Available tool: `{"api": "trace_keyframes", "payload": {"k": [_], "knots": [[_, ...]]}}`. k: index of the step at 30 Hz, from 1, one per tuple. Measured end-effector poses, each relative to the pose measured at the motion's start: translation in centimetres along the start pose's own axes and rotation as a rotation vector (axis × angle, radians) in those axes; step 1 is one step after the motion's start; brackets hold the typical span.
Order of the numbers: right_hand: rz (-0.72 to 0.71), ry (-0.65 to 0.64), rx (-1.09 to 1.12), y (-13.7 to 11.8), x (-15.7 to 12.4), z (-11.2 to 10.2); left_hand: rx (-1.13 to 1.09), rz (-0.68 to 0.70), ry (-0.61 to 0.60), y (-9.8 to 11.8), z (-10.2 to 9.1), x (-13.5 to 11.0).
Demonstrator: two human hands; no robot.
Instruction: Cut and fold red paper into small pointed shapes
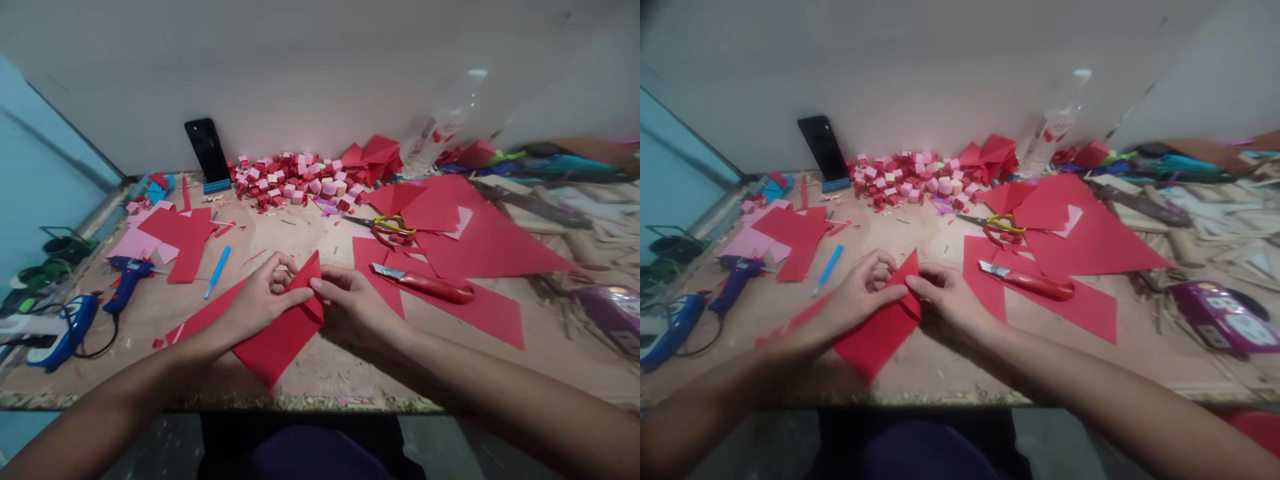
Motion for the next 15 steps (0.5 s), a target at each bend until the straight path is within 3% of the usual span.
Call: {"api": "trace_keyframes", "payload": {"k": [9, 15], "knots": [[0.064, 0.053, 0.115, 0.4, -0.3, -0.5, 0.144, -0.06, -0.09, -0.2, 0.5, -0.1], [0.084, 0.106, 0.034, 1.0, -0.2, -1.4, 0.189, -0.032, -0.105, -0.3, 0.7, -0.2]]}}
Point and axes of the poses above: each hand's wrist, its own x-axis towards the middle knuckle, its own z-axis out of the palm, y = z × x, the point moved 9 cm from there along x, towards the middle knuckle, and after that the axes turned 9 degrees about -x, right-handed, at the moved point
